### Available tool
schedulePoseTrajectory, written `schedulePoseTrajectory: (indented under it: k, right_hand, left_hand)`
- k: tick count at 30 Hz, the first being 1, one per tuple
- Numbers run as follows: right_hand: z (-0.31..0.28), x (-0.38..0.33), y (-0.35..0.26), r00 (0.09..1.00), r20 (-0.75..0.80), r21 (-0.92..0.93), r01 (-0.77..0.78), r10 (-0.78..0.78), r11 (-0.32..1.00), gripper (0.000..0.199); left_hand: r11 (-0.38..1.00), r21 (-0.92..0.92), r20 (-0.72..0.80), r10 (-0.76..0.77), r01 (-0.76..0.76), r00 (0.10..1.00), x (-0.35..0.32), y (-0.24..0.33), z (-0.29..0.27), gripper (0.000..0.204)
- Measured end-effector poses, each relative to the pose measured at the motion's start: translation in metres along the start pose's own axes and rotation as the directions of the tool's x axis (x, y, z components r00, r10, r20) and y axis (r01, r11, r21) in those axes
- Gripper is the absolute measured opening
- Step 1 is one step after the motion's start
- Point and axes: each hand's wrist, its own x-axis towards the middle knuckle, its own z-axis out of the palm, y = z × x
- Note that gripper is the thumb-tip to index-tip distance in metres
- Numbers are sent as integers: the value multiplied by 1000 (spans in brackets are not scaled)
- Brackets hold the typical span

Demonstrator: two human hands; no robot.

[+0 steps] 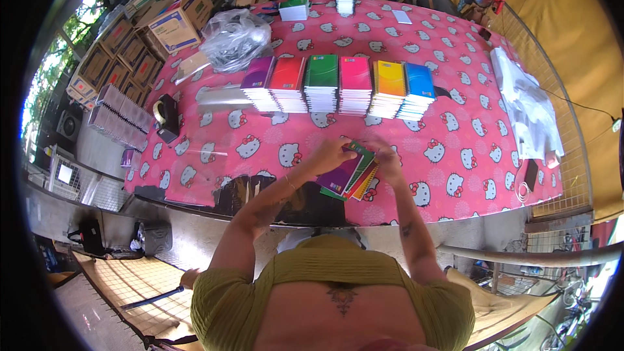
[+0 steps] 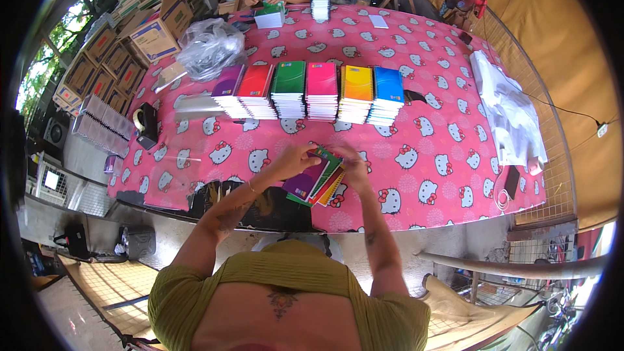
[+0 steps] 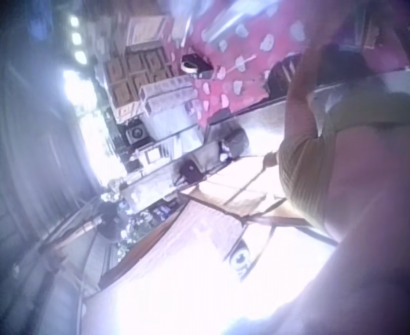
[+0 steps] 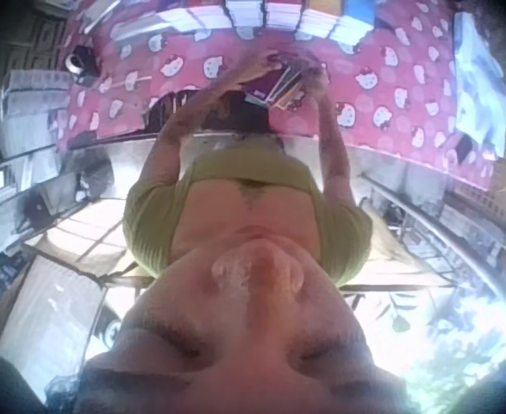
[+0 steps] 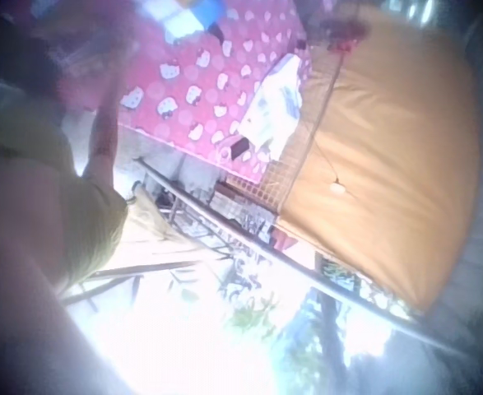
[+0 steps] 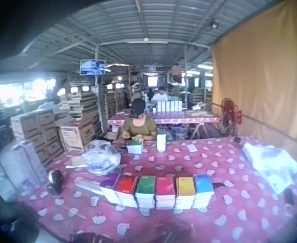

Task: The person picks up several colorful notepads from a table, stacks them, and places the stack into a plastic sleeve. They then use tape from a dispenser to seal the sleeve and set the packaged item aside.

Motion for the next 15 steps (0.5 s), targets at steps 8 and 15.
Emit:
schedulePoseTrajectory:
  k: [8,15]
  right_hand:
    - [65,-37,-8,707,-295,573,-407,642,712,44]
    - [113,-10,-46,735,-77,598,-507,674,621,48]
  left_hand:
    - [940,-330,-63,-120,93,991,-18,-53,63,48]
    - [423,-874,150,-232,239,961,-87,-85,19,48]
